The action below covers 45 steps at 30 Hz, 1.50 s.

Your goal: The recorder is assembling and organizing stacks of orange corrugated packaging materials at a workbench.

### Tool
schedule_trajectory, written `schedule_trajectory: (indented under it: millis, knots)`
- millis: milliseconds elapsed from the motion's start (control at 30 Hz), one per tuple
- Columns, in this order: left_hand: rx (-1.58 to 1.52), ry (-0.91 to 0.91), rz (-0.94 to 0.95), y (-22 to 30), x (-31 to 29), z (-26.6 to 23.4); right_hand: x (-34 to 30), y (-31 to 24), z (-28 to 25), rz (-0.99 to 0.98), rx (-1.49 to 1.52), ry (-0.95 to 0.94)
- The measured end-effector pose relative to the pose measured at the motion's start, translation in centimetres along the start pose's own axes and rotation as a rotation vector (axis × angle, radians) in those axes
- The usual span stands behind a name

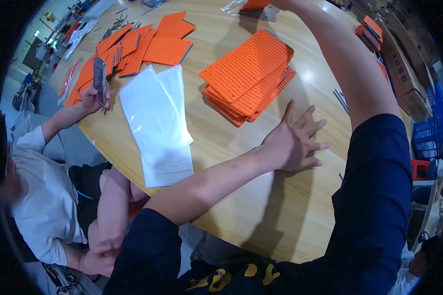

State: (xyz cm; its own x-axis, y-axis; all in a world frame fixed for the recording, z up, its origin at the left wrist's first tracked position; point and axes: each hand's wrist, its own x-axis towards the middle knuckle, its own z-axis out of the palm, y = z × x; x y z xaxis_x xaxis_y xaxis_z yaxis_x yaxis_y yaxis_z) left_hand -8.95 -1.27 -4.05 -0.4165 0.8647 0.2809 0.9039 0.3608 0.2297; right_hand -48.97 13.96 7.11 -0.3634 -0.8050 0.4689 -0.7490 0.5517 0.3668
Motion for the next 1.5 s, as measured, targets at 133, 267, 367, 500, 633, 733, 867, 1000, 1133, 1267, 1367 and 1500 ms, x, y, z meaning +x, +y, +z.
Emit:
schedule_trajectory:
  millis: [133, 267, 367, 500, 633, 733, 867, 1000, 1133, 1267, 1367, 1500]
  knots:
    - [-0.043, -0.141, 0.053, 1.3, 1.7, -1.3, -8.0, 2.4, -2.2, 0.774, 0.182, -0.334]
    - [-0.097, -0.137, -0.084, -0.1, -0.6, -1.3, -10.3, -8.9, -6.9, 0.863, 0.289, 0.214]
    - [-0.085, 0.122, -0.096, -0.3, 0.1, 2.1, -17.8, -18.7, -15.3, 1.037, 1.045, 0.749]
    - [-0.819, 0.32, -0.163, 0.7, 0.1, -0.5, -22.1, -32.4, -23.0, 1.451, 1.628, 1.067]
    - [-1.467, 0.439, -0.248, 5.5, 0.0, -4.6, -24.2, -43.7, -25.7, 1.504, 1.837, 1.123]
    - [-1.573, 0.462, -0.229, 4.0, 0.5, -3.2, -24.8, -48.9, -26.9, 1.435, 1.991, 0.905]
    - [-1.869, 0.558, -0.327, 4.1, 0.6, -3.3, -27.7, -49.4, -29.2, 1.369, 1.227, 0.04]
    - [-1.997, 0.485, -0.453, 2.9, -0.1, -3.5, -29.8, -47.0, -31.4, 1.227, 0.462, 0.087]
    - [-1.877, 0.458, -0.47, 3.7, -0.9, -2.2, -35.4, -44.3, -27.7, 1.172, 0.362, -0.039]
    - [-1.918, 0.441, -0.435, 4.9, -1.6, -2.5, -34.8, -44.7, -26.4, 1.129, 0.264, -0.017]
    - [-1.899, 0.448, -0.364, 5.3, -1.2, -1.7, -34.1, -44.6, -27.9, 1.222, 0.179, -0.062]
    - [-1.75, 0.389, -0.436, 6.2, -1.8, -2.9, -37.3, -43.0, -29.0, 1.345, 0.469, 0.006]
